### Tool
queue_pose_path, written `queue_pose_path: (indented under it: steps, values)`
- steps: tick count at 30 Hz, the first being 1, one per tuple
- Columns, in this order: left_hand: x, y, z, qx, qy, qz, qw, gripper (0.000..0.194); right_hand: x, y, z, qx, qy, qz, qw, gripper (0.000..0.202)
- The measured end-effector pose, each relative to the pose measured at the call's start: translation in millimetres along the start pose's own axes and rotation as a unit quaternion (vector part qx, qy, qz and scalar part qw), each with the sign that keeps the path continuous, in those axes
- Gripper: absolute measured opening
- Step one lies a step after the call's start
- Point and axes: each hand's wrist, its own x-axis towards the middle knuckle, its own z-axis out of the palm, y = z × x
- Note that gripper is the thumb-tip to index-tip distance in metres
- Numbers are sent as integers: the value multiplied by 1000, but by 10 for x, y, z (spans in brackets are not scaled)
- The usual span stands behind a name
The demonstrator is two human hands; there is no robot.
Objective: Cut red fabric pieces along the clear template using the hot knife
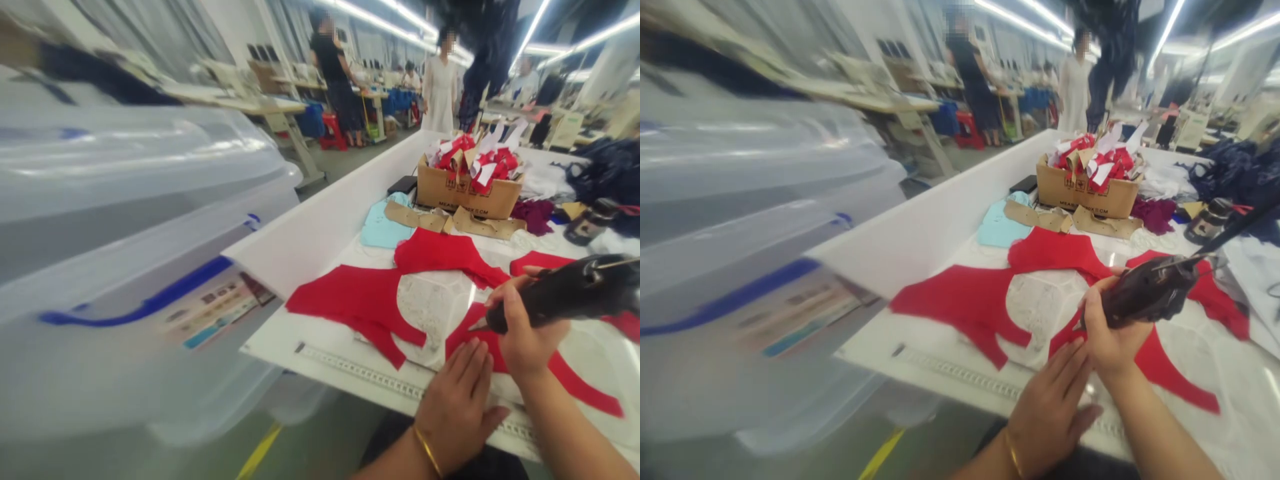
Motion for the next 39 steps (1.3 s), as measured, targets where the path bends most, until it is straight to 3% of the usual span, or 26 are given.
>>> queue_pose_path:
  steps: [7,17,39]
  values:
    - [9,43,-7,-32,-19,-23,999,61,-7,-12,31,11,-32,-7,999,25]
    - [29,80,-23,-39,-2,-31,999,62,-103,-122,94,0,-64,6,998,28]
    - [-2,181,-44,-27,-10,-53,998,62,-168,26,89,51,-98,-18,994,27]
